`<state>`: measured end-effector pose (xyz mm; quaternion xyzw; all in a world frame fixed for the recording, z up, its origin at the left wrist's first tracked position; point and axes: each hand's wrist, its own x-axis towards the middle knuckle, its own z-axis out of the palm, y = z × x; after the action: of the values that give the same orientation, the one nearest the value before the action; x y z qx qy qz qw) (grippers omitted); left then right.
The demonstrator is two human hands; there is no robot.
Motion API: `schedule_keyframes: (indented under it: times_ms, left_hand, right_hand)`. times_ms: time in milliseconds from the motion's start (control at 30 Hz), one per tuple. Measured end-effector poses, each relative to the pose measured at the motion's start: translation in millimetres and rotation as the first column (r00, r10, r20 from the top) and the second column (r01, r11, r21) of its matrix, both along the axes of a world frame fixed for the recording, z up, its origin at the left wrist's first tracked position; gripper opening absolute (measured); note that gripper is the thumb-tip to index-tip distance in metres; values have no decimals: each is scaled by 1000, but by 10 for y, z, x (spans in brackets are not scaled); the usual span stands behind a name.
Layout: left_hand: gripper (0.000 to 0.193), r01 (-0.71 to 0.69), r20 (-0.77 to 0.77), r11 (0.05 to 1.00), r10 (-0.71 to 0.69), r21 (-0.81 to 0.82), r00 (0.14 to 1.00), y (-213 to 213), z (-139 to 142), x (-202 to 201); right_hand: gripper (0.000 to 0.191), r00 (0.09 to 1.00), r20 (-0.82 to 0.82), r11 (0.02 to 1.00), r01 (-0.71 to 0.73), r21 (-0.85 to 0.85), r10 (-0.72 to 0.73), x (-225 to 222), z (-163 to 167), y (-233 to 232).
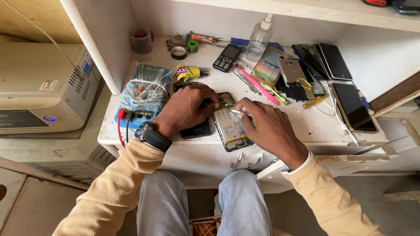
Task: The person pries open a smartphone on a cluttered repair bench, removes the back cover and battery, and uses a screwdriver to work on the exposed motherboard. They then spray liquid onto the board and wipe it with a cloth.
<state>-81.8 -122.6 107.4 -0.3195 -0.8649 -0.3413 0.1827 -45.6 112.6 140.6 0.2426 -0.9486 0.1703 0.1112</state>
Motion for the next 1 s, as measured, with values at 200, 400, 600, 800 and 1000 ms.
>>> schedule_keyframes:
  times_ms: [200, 400, 600, 800, 1000]
  left_hand:
    - [11, -12, 7, 1000, 12, -12, 1000, 5, -5, 9]
    - [10, -2, -3, 1000, 2, -12, 1000, 1, 5, 3]
    - [11, 2, -19, 1000, -2, -6, 1000, 10, 7, 6]
    - [10, 18, -32, 1000, -18, 4, 999, 7, -1, 14]
    - [11, 14, -4, 1000, -14, 21, 1000, -4, -6, 9]
  right_hand:
    - [18, 1000, -11, 1000, -18, -13, 18, 0, -38, 2]
    - [17, 1000, 6, 1000, 1, -15, -1, 2, -31, -12]
    - [18, 1000, -17, 1000, 16, 11, -16, -19, -52, -6]
    - [20, 998, -56, 999, -9, -43, 7, 14, -198, -52]
    - [19, 1000, -16, 994, 11, -104, -13, 20, -210, -72]
